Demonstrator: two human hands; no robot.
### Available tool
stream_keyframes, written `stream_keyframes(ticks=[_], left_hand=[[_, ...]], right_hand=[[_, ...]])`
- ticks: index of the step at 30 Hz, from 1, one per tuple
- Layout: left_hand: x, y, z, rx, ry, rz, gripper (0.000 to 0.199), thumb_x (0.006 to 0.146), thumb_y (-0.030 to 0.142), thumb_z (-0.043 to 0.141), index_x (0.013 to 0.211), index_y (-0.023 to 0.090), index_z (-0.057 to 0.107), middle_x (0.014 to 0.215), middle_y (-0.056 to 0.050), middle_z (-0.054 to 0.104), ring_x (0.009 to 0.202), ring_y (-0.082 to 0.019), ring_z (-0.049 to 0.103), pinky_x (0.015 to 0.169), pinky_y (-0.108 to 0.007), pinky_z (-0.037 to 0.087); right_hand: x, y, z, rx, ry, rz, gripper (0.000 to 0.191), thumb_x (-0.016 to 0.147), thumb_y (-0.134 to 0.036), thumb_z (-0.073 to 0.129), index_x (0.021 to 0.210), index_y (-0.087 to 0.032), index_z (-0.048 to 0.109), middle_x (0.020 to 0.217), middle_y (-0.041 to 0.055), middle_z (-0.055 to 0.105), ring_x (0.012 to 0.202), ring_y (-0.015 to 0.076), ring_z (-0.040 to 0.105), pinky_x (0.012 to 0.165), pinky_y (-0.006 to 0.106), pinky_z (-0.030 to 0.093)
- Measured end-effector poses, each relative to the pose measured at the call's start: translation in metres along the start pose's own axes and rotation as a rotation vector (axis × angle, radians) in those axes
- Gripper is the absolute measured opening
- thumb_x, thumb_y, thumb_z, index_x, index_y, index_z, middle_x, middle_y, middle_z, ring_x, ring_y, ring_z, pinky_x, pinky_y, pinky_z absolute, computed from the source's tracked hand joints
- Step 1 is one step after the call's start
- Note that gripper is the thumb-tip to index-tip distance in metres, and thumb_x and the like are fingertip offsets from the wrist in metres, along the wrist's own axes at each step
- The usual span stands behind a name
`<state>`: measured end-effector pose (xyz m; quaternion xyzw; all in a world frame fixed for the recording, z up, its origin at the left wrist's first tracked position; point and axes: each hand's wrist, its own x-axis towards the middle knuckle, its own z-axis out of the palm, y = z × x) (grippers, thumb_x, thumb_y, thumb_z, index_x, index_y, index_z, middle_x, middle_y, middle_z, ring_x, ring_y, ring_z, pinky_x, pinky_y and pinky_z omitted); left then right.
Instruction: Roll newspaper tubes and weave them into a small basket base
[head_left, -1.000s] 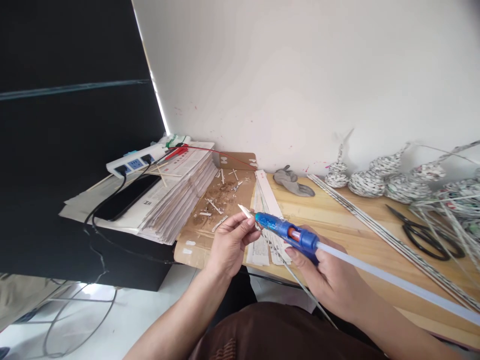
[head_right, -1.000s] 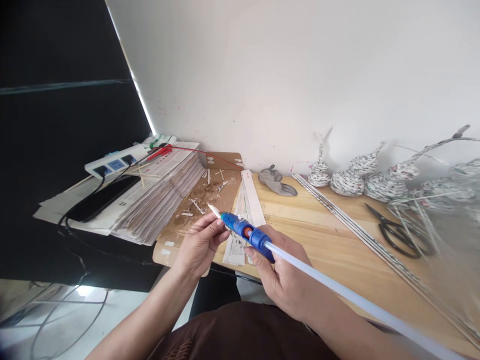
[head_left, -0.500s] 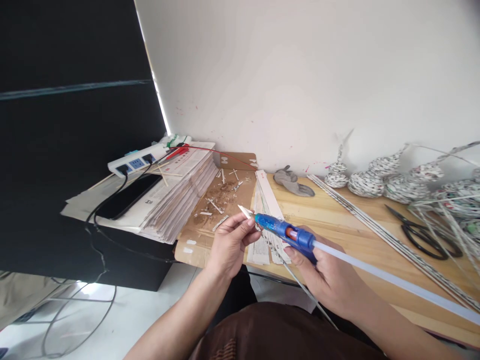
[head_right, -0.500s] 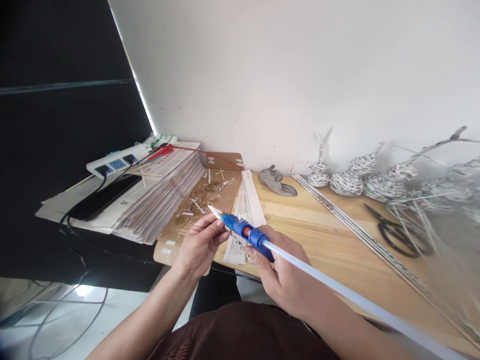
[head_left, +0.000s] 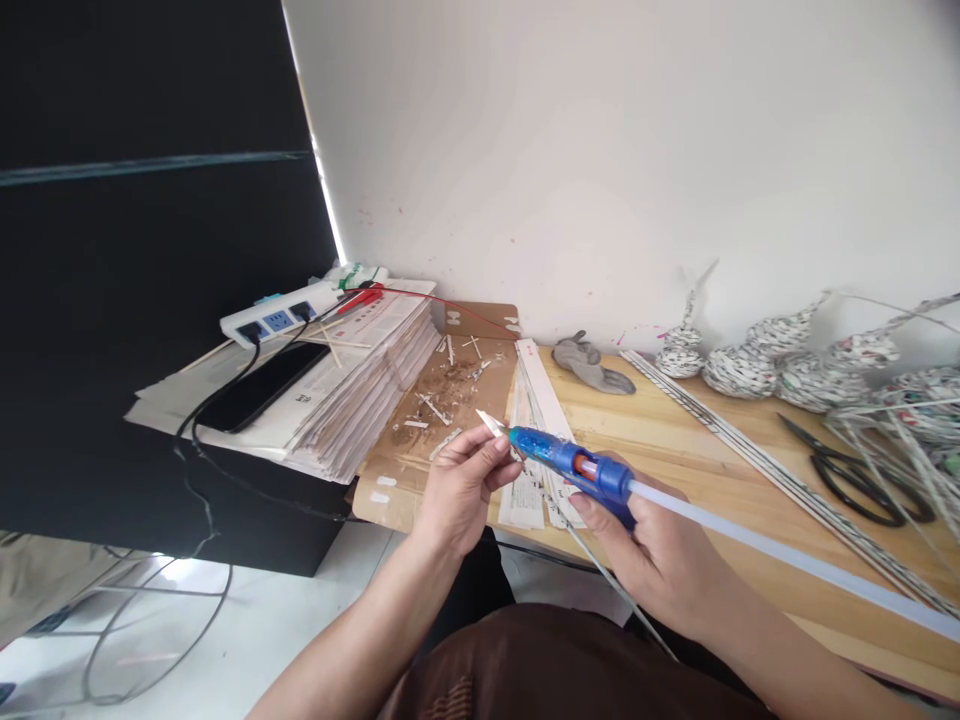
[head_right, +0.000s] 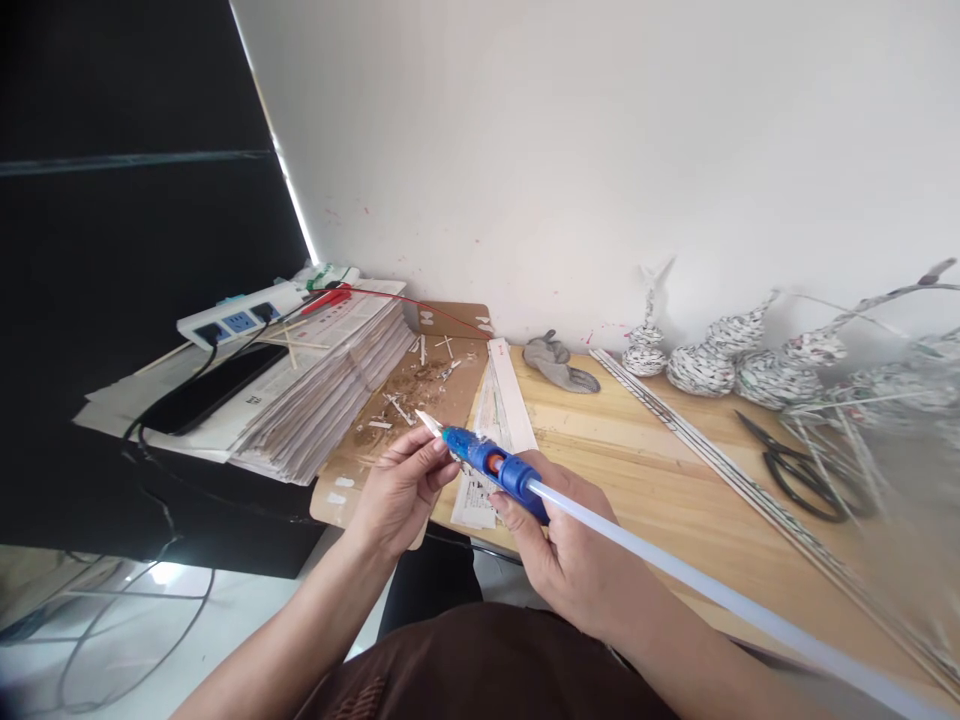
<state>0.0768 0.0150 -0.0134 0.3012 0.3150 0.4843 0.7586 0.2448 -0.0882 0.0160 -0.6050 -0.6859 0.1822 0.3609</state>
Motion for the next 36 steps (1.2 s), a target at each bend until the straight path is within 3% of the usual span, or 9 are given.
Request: stream_keyframes(ticks=[12,17,20,26,28,31,34,36], left_hand=[[0.003,0.003,-0.008,-0.022,0.027,0.020,0.025,0.063,0.019,0.083,0.084,0.013,0.071,0.077,-0.002,0.071,0.067,-0.010,0.068,0.062,-0.017,0.058],[0.000,0.009,-0.017,-0.020,0.066,0.038,0.026,0.065,0.019,0.082,0.087,0.013,0.069,0.077,-0.003,0.069,0.075,-0.014,0.070,0.063,-0.017,0.058],[-0.004,0.013,-0.024,-0.008,0.048,0.023,0.025,0.067,0.020,0.081,0.088,0.014,0.068,0.076,-0.002,0.067,0.077,-0.015,0.070,0.064,-0.018,0.058],[-0.012,0.022,-0.038,0.031,0.006,0.013,0.025,0.067,0.023,0.081,0.086,0.015,0.068,0.077,-0.001,0.065,0.079,-0.016,0.070,0.056,-0.015,0.055],[-0.013,0.024,-0.043,0.044,-0.002,0.023,0.023,0.067,0.023,0.081,0.085,0.015,0.069,0.076,-0.001,0.065,0.076,-0.013,0.068,0.055,-0.015,0.054],[-0.013,0.025,-0.049,0.025,0.008,0.045,0.018,0.067,0.020,0.081,0.080,0.015,0.069,0.081,0.000,0.066,0.070,-0.008,0.063,0.056,-0.015,0.053],[-0.011,0.026,-0.053,-0.012,0.031,0.053,0.018,0.065,0.018,0.082,0.077,0.015,0.069,0.087,0.001,0.065,0.066,-0.005,0.059,0.056,-0.015,0.052],[-0.010,0.027,-0.054,-0.019,0.043,0.049,0.020,0.064,0.018,0.083,0.078,0.014,0.070,0.086,0.000,0.065,0.064,-0.004,0.059,0.057,-0.015,0.053]], right_hand=[[0.008,-0.006,0.002,-0.036,0.029,-0.044,0.012,0.093,-0.033,0.049,0.096,-0.022,0.054,0.078,0.0022,0.060,0.071,0.0183,0.057,0.065,0.030,0.043],[0.030,0.003,0.008,0.158,0.057,0.092,0.030,0.094,-0.046,0.045,0.095,-0.019,0.057,0.071,0.0020,0.058,0.067,0.0175,0.057,0.062,0.029,0.045],[0.062,0.018,0.024,0.388,-0.026,0.229,0.044,0.092,-0.058,0.037,0.089,-0.018,0.055,0.073,0.0021,0.059,0.062,0.0141,0.056,0.055,0.026,0.043],[0.141,0.043,0.080,0.439,-0.155,0.424,0.058,0.088,-0.066,0.039,0.073,-0.014,0.060,0.067,0.0045,0.060,0.055,0.0110,0.051,0.049,0.023,0.037],[0.163,0.043,0.098,0.562,-0.239,0.606,0.060,0.087,-0.069,0.036,0.076,-0.015,0.059,0.058,0.0015,0.054,0.044,0.0089,0.043,0.040,0.021,0.026],[0.187,0.036,0.121,0.602,-0.269,0.670,0.059,0.088,-0.069,0.034,0.079,-0.015,0.057,0.051,-0.0016,0.048,0.037,0.0069,0.036,0.035,0.018,0.017],[0.203,0.029,0.135,0.610,-0.288,0.697,0.057,0.090,-0.066,0.034,0.079,-0.015,0.056,0.048,-0.0026,0.046,0.033,0.0061,0.032,0.033,0.017,0.016],[0.209,0.027,0.137,0.608,-0.289,0.713,0.056,0.090,-0.066,0.032,0.079,-0.015,0.054,0.047,-0.0020,0.046,0.034,0.0076,0.036,0.032,0.018,0.023]])
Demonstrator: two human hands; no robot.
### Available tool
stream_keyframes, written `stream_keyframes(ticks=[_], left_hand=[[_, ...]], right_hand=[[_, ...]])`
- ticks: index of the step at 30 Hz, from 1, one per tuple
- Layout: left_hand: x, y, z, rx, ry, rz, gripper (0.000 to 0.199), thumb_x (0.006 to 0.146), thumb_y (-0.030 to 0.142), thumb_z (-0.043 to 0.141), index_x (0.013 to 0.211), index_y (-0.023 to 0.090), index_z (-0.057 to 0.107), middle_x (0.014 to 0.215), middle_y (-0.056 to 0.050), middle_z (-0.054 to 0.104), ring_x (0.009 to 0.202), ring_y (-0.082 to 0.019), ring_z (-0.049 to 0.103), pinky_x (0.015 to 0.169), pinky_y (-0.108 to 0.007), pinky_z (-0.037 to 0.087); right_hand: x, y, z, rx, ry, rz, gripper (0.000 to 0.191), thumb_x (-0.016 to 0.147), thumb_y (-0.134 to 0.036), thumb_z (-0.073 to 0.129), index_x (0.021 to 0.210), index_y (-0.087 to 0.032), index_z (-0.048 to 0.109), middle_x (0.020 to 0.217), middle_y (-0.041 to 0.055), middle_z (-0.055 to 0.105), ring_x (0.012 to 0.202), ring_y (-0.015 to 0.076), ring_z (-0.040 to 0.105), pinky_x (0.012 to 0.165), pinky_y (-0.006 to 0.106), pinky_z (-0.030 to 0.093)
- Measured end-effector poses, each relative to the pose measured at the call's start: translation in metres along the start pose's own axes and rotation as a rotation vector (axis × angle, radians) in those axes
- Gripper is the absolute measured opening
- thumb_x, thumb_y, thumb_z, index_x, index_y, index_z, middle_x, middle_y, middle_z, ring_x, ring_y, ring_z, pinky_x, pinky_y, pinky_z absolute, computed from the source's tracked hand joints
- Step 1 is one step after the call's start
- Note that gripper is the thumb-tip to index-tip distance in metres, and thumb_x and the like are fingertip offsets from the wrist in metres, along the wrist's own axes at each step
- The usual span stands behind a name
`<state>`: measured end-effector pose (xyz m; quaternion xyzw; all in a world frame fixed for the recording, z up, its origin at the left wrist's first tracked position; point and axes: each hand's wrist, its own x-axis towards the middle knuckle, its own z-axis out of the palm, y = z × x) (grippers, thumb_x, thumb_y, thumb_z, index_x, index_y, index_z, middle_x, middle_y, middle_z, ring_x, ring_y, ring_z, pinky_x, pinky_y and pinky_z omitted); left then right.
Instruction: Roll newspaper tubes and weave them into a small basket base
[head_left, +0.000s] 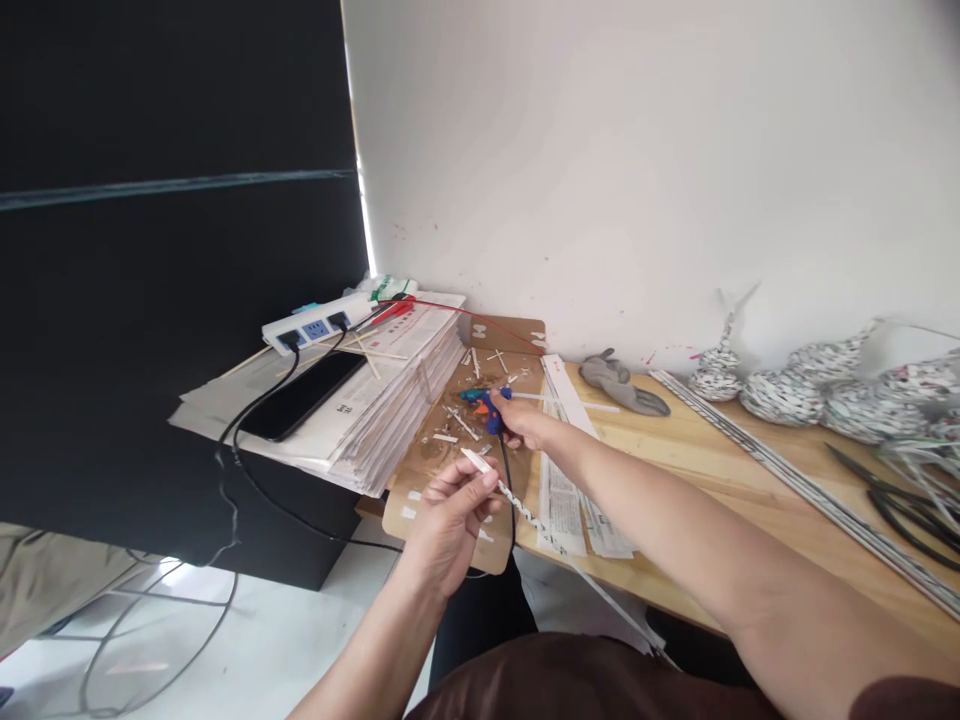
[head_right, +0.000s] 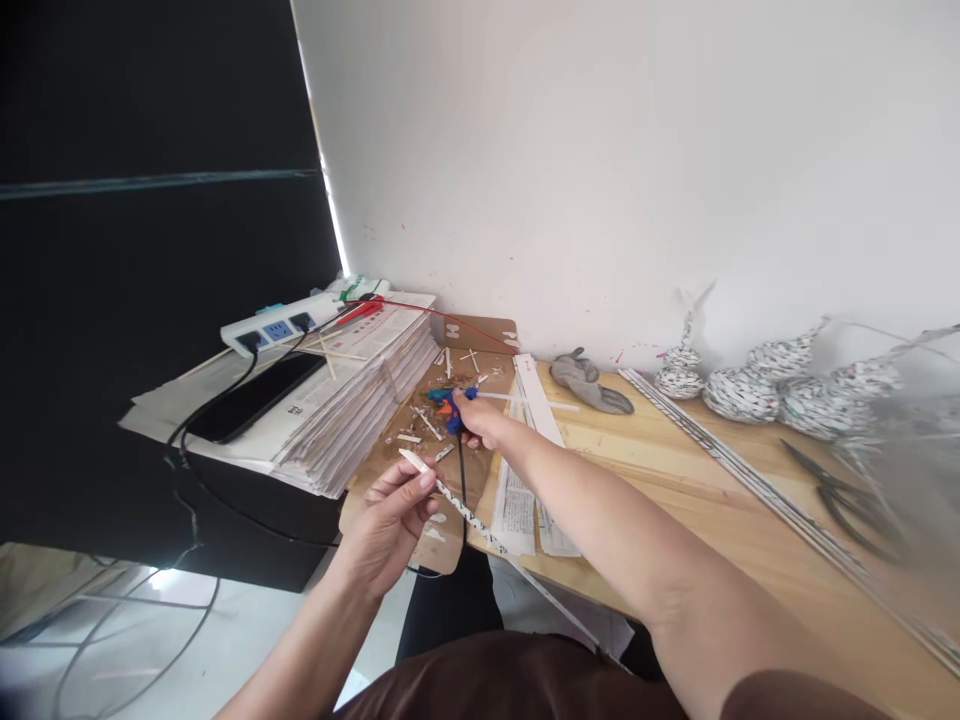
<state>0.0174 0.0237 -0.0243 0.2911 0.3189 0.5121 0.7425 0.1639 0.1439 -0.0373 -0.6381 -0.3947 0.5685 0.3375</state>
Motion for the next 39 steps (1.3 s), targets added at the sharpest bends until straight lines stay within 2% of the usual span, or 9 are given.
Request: stream_keyframes(ticks=[4,7,11,16,19,27,29,35,39], left_hand=[[0.004,0.001,0.001,-0.015,0.042,0.006,0.025,0.059,0.020,0.085,0.078,0.014,0.070,0.084,0.000,0.066,0.066,-0.005,0.061,0.063,-0.016,0.056],[0.008,-0.001,0.005,-0.031,0.060,0.020,0.025,0.059,0.020,0.085,0.078,0.014,0.070,0.082,0.001,0.067,0.067,-0.006,0.063,0.065,-0.016,0.056],[0.013,-0.007,0.015,-0.040,0.033,0.011,0.024,0.062,0.019,0.084,0.081,0.015,0.069,0.079,0.001,0.066,0.067,-0.006,0.064,0.066,-0.016,0.057],[0.013,-0.021,0.035,-0.021,-0.063,-0.043,0.021,0.064,0.017,0.082,0.080,0.014,0.068,0.079,0.001,0.066,0.068,-0.006,0.064,0.066,-0.017,0.057],[0.010,-0.028,0.046,0.015,-0.118,-0.074,0.018,0.066,0.017,0.081,0.078,0.014,0.068,0.082,0.000,0.067,0.067,-0.006,0.065,0.066,-0.017,0.058],[-0.002,-0.038,0.068,0.117,-0.186,-0.141,0.015,0.068,0.018,0.080,0.075,0.013,0.067,0.077,-0.001,0.068,0.063,-0.007,0.064,0.063,-0.017,0.058],[-0.004,-0.042,0.071,0.133,-0.190,-0.145,0.015,0.068,0.018,0.079,0.074,0.012,0.067,0.077,-0.001,0.068,0.063,-0.007,0.064,0.063,-0.017,0.057],[-0.003,-0.053,0.079,0.138,-0.187,-0.145,0.014,0.068,0.018,0.079,0.073,0.013,0.068,0.081,0.000,0.067,0.065,-0.006,0.064,0.065,-0.017,0.058],[-0.001,-0.059,0.082,0.173,-0.198,-0.166,0.014,0.067,0.019,0.080,0.072,0.012,0.070,0.082,-0.001,0.068,0.065,-0.007,0.064,0.065,-0.017,0.057]], right_hand=[[-0.014,-0.001,-0.011,-0.001,0.030,-0.038,0.057,0.088,-0.069,0.034,0.079,-0.016,0.054,0.052,0.0011,0.052,0.043,0.0127,0.050,0.042,0.026,0.044],[-0.054,0.011,-0.027,-0.089,0.019,-0.181,0.050,0.084,-0.066,0.048,0.084,-0.017,0.057,0.065,0.0032,0.059,0.052,0.0136,0.057,0.049,0.026,0.047],[-0.127,0.038,-0.040,-0.132,-0.273,-0.332,0.045,0.084,-0.060,0.054,0.094,-0.016,0.059,0.077,0.0028,0.062,0.064,0.0135,0.062,0.058,0.025,0.049],[-0.180,0.056,-0.053,-0.319,0.059,-0.474,0.032,0.089,-0.046,0.053,0.076,-0.018,0.058,0.061,-0.0034,0.054,0.053,0.0093,0.053,0.053,0.022,0.042],[-0.190,0.061,-0.067,-0.261,0.034,-0.428,0.035,0.092,-0.047,0.048,0.078,-0.017,0.061,0.060,-0.0033,0.052,0.049,0.0077,0.049,0.051,0.021,0.039],[-0.198,0.081,-0.100,0.295,-0.459,-0.063,0.038,0.088,-0.054,0.051,0.080,-0.017,0.055,0.053,-0.0094,0.034,0.035,0.0038,0.026,0.036,0.019,0.019],[-0.203,0.085,-0.102,0.201,-0.398,-0.125,0.037,0.090,-0.054,0.047,0.082,-0.018,0.054,0.055,-0.0084,0.036,0.037,0.0051,0.030,0.037,0.020,0.022],[-0.224,0.092,-0.098,-0.490,0.180,-0.608,0.023,0.095,-0.036,0.045,0.085,-0.019,0.057,0.070,-0.0005,0.056,0.062,0.0118,0.051,0.061,0.025,0.034],[-0.226,0.097,-0.104,-0.436,0.160,-0.560,0.031,0.097,-0.039,0.039,0.085,-0.019,0.059,0.065,-0.0008,0.054,0.058,0.0117,0.049,0.059,0.025,0.035]])
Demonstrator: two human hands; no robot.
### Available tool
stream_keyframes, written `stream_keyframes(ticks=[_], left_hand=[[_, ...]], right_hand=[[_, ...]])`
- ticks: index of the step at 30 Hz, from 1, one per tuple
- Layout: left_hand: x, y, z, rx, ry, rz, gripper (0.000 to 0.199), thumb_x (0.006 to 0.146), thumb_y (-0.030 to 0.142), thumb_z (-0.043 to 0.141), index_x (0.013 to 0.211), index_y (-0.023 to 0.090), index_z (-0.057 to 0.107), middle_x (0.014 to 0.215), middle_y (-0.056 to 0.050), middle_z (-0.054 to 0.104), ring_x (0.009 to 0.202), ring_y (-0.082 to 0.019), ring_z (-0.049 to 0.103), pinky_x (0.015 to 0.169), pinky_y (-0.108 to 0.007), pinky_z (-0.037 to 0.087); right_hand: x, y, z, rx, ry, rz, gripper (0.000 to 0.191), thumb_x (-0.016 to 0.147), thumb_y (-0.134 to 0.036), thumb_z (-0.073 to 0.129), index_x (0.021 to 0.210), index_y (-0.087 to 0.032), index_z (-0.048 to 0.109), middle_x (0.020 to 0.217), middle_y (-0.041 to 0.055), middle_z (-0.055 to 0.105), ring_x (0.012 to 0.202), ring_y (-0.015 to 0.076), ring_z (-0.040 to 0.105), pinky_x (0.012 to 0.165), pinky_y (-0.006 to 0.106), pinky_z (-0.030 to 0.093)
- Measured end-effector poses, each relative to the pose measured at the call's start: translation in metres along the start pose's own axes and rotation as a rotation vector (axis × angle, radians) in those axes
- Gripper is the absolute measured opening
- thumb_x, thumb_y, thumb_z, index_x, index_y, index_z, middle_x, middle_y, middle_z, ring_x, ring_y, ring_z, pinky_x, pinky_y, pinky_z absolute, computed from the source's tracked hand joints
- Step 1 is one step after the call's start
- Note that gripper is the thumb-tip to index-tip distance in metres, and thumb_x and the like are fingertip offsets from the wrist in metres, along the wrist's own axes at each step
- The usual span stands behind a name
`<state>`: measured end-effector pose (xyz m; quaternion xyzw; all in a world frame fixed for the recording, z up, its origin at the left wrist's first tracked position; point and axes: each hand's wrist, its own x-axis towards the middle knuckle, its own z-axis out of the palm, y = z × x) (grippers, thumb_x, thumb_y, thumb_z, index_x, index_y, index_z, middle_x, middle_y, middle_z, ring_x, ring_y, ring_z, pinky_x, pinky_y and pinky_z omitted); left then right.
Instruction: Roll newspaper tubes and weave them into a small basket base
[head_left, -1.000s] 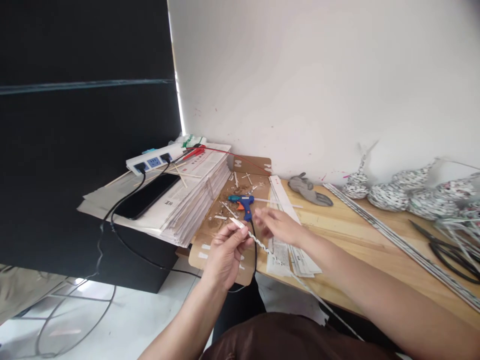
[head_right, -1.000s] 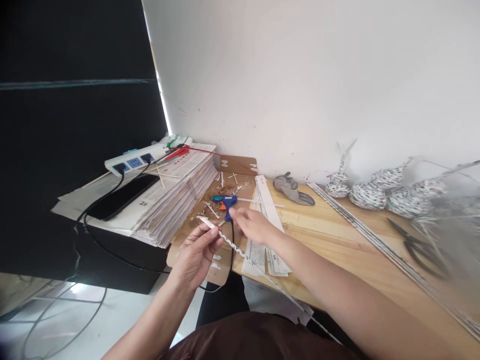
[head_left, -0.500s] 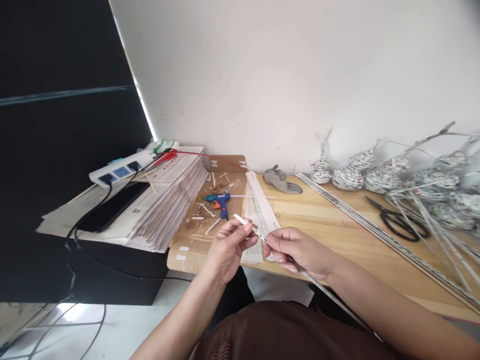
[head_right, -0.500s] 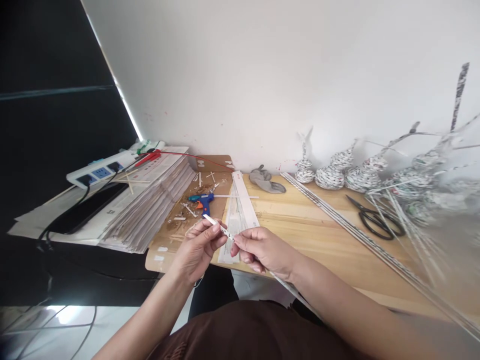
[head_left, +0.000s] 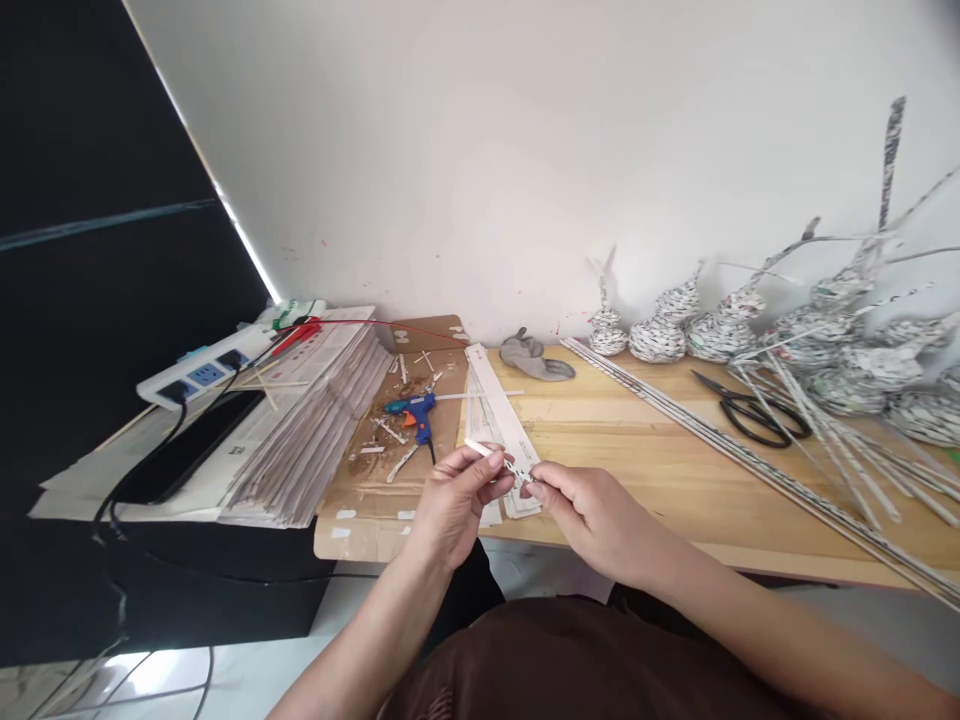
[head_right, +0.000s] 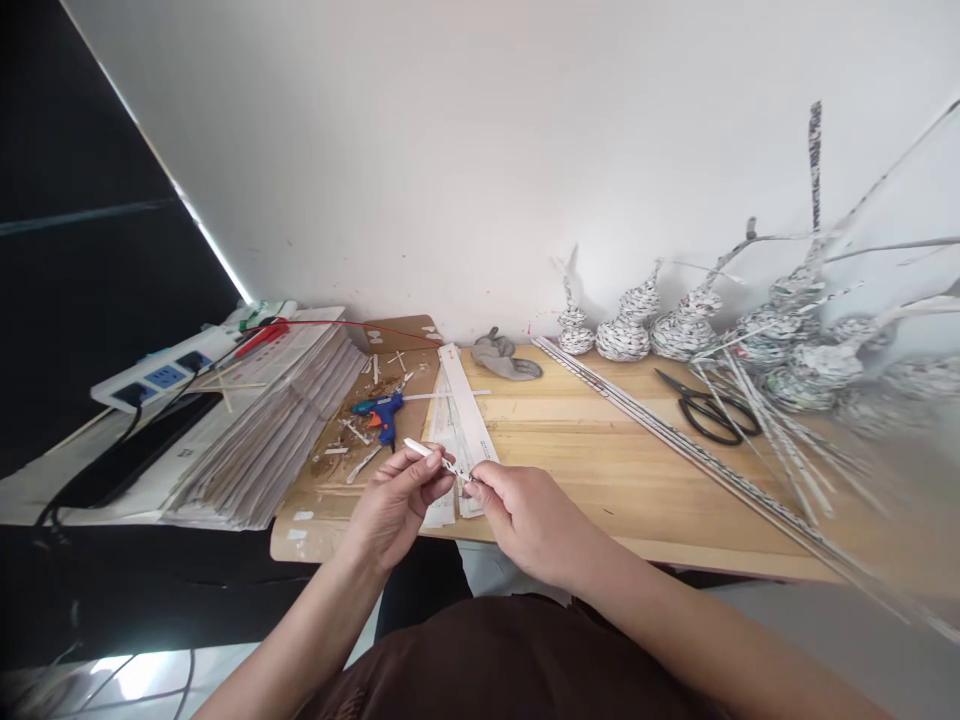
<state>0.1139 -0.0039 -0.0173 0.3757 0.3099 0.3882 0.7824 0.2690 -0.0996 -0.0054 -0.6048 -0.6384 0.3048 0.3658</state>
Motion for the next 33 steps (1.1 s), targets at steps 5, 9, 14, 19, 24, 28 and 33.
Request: stream_keyframes(ticks=[5,9,14,19,24,28,33], left_hand=[[0.002,-0.005,0.001,0.027,-0.030,-0.065,0.019,0.065,0.022,0.082,0.078,0.010,0.072,0.082,-0.005,0.068,0.064,-0.007,0.063,0.063,-0.018,0.057],[0.003,-0.011,0.000,0.021,-0.033,-0.095,0.019,0.065,0.023,0.082,0.075,0.010,0.072,0.082,-0.004,0.067,0.063,-0.007,0.062,0.061,-0.017,0.057],[0.007,-0.018,-0.004,0.018,0.036,-0.082,0.016,0.065,0.022,0.082,0.071,0.012,0.071,0.084,-0.003,0.067,0.067,-0.008,0.063,0.064,-0.018,0.058],[0.008,-0.021,-0.005,0.054,0.026,-0.082,0.018,0.063,0.022,0.083,0.069,0.011,0.071,0.086,-0.003,0.066,0.066,-0.007,0.063,0.063,-0.017,0.057],[0.005,-0.024,-0.006,0.052,0.013,-0.124,0.021,0.058,0.023,0.086,0.067,0.011,0.071,0.079,-0.003,0.066,0.060,-0.006,0.061,0.056,-0.015,0.055],[0.006,-0.026,-0.008,0.047,0.065,-0.112,0.022,0.056,0.022,0.087,0.067,0.012,0.071,0.081,-0.003,0.067,0.064,-0.008,0.063,0.059,-0.016,0.057],[0.008,-0.028,-0.010,0.062,0.090,-0.102,0.024,0.057,0.023,0.087,0.072,0.012,0.073,0.081,-0.003,0.068,0.066,-0.009,0.065,0.061,-0.017,0.058]], right_hand=[[0.006,0.023,-0.004,0.648,-0.380,0.246,0.039,0.094,-0.051,0.039,0.087,-0.017,0.056,0.047,-0.0090,0.035,0.035,0.0072,0.035,0.041,0.021,0.030],[0.005,0.032,0.000,0.755,-0.453,0.286,0.039,0.093,-0.052,0.040,0.085,-0.017,0.055,0.048,-0.0089,0.035,0.035,0.0079,0.035,0.039,0.021,0.030],[-0.006,0.020,0.004,0.042,0.007,0.028,0.028,0.093,-0.040,0.048,0.080,-0.018,0.056,0.068,-0.0008,0.055,0.061,0.0113,0.049,0.060,0.024,0.035],[-0.008,0.024,0.003,0.161,-0.084,0.079,0.037,0.097,-0.041,0.037,0.082,-0.017,0.061,0.061,-0.0011,0.053,0.055,0.0109,0.047,0.058,0.023,0.036],[-0.007,0.045,0.005,0.803,-0.477,0.283,0.044,0.093,-0.053,0.040,0.083,-0.015,0.059,0.046,-0.0087,0.033,0.036,0.0087,0.036,0.043,0.023,0.034],[-0.012,0.043,0.008,0.516,-0.233,0.223,0.037,0.090,-0.050,0.048,0.084,-0.015,0.060,0.054,-0.0056,0.043,0.045,0.0086,0.041,0.049,0.022,0.033],[-0.020,0.034,0.006,0.098,0.062,0.044,0.031,0.093,-0.038,0.048,0.077,-0.016,0.063,0.067,-0.0014,0.053,0.062,0.0097,0.046,0.060,0.023,0.033]])
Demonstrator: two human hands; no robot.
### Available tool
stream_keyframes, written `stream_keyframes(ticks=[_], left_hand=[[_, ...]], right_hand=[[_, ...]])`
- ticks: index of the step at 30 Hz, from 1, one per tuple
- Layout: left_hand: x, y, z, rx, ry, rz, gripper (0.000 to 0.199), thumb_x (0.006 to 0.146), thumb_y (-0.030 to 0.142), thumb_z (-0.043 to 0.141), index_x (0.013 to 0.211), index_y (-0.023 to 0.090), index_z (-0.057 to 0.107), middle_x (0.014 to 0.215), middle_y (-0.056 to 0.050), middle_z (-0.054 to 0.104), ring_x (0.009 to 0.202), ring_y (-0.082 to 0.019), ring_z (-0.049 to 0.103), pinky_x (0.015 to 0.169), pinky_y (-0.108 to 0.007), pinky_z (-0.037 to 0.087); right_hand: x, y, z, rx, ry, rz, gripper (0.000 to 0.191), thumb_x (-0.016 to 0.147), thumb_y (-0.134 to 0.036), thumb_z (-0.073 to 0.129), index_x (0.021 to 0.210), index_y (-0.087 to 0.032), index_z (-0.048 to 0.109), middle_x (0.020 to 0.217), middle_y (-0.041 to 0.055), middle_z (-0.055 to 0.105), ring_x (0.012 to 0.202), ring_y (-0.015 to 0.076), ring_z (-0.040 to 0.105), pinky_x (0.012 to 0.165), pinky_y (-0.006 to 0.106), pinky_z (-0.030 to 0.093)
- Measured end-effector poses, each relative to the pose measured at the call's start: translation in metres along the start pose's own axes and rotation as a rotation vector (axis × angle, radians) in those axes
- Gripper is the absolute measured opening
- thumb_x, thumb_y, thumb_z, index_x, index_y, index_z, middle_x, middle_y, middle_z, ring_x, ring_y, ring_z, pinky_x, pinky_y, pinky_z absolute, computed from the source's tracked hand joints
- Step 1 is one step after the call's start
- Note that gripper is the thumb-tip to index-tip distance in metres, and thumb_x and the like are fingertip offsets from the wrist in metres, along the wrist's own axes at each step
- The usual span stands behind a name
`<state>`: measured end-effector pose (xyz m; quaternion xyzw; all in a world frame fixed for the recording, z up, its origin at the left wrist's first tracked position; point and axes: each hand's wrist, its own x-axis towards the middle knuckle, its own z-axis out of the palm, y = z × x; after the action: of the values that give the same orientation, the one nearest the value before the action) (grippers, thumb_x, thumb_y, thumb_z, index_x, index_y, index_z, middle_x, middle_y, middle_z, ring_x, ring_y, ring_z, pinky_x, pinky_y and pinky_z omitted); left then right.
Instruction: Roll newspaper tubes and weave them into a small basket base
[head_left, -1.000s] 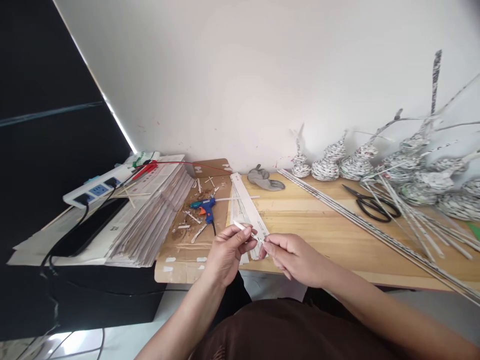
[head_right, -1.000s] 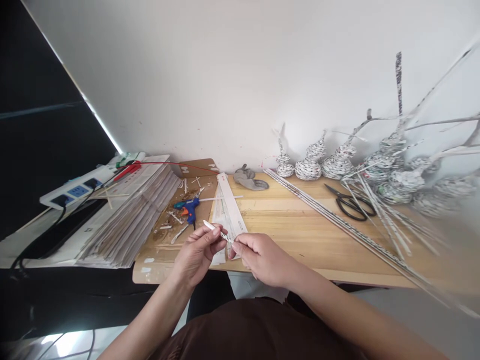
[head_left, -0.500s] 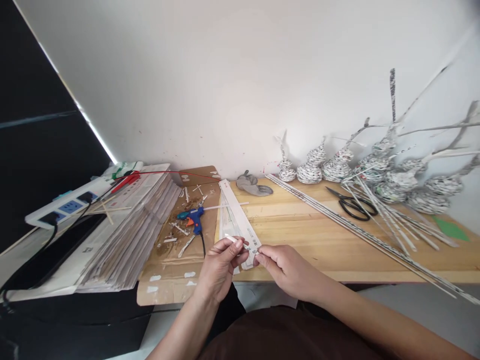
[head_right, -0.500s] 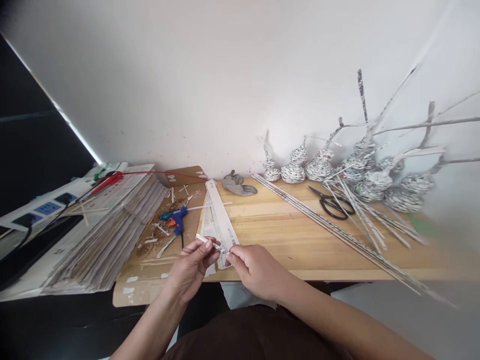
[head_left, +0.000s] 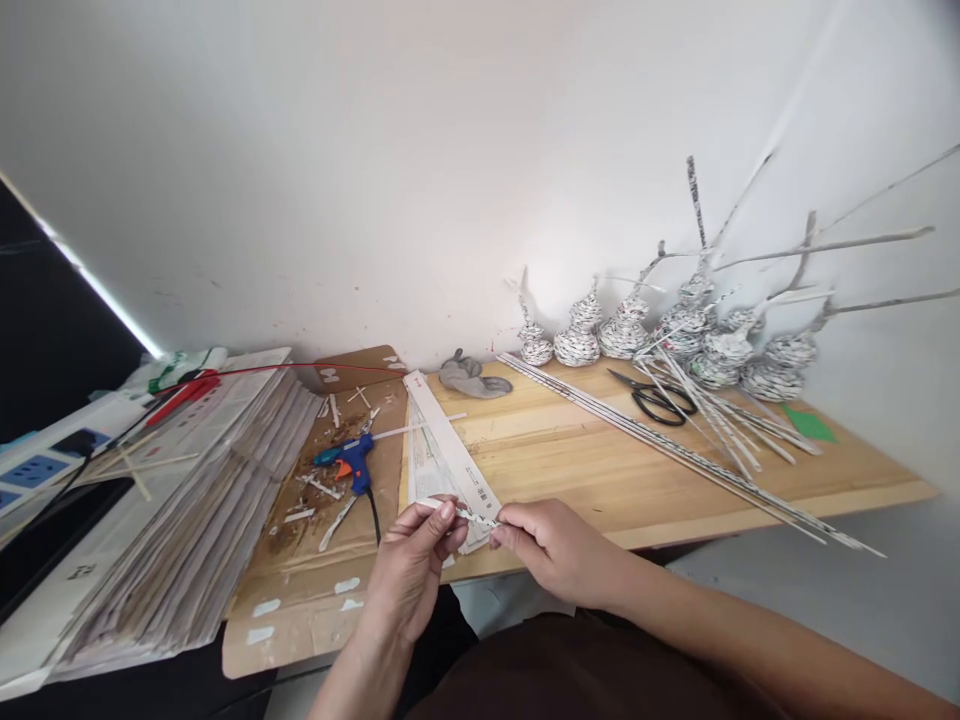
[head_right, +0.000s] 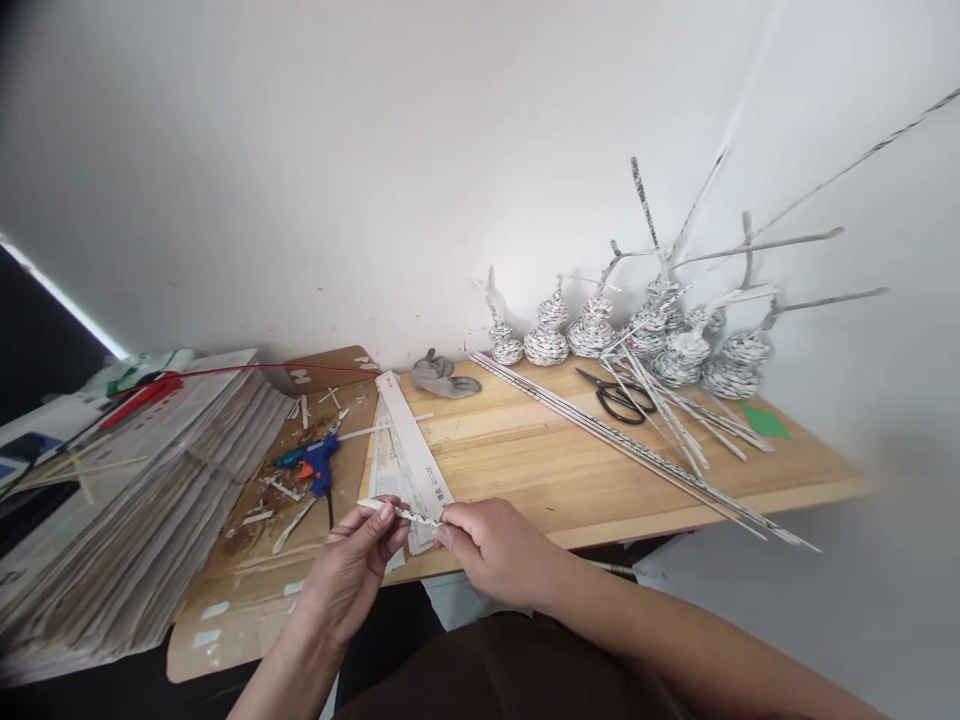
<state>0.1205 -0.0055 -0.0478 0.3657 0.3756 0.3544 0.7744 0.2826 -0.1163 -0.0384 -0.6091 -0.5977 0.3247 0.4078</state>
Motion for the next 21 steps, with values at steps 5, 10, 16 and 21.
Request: stream_keyframes(ticks=[5,10,16,21], left_hand=[[-0.002,-0.001,0.001,0.009,-0.038,-0.024,0.024,0.057,0.021,0.087,0.074,0.012,0.072,0.080,-0.003,0.067,0.063,-0.008,0.063,0.058,-0.016,0.057],[-0.002,0.000,-0.002,0.005,0.001,-0.018,0.025,0.055,0.020,0.088,0.072,0.011,0.072,0.080,-0.001,0.066,0.063,-0.007,0.063,0.058,-0.015,0.057],[-0.002,-0.001,-0.004,0.020,0.025,-0.042,0.030,0.051,0.021,0.089,0.074,0.011,0.072,0.077,-0.002,0.067,0.063,-0.008,0.063,0.058,-0.015,0.058],[0.002,0.000,-0.007,0.007,0.024,-0.019,0.027,0.054,0.019,0.088,0.073,0.012,0.070,0.079,0.000,0.066,0.063,-0.007,0.062,0.058,-0.014,0.058]], right_hand=[[0.001,0.012,-0.003,0.563,-0.452,0.266,0.049,0.095,-0.053,0.037,0.085,-0.013,0.063,0.049,-0.0077,0.035,0.038,0.0073,0.038,0.044,0.022,0.035],[-0.003,0.007,-0.004,0.400,-0.263,0.233,0.040,0.091,-0.050,0.048,0.092,-0.014,0.064,0.059,-0.0044,0.049,0.046,0.0064,0.046,0.047,0.019,0.038],[-0.005,0.012,-0.005,0.493,-0.389,0.237,0.049,0.096,-0.052,0.037,0.092,-0.012,0.065,0.050,-0.0069,0.040,0.039,0.0060,0.042,0.043,0.018,0.036],[-0.007,0.013,-0.011,0.451,-0.447,0.273,0.047,0.096,-0.050,0.037,0.093,-0.013,0.066,0.056,-0.0060,0.042,0.042,0.0056,0.044,0.045,0.017,0.037]])
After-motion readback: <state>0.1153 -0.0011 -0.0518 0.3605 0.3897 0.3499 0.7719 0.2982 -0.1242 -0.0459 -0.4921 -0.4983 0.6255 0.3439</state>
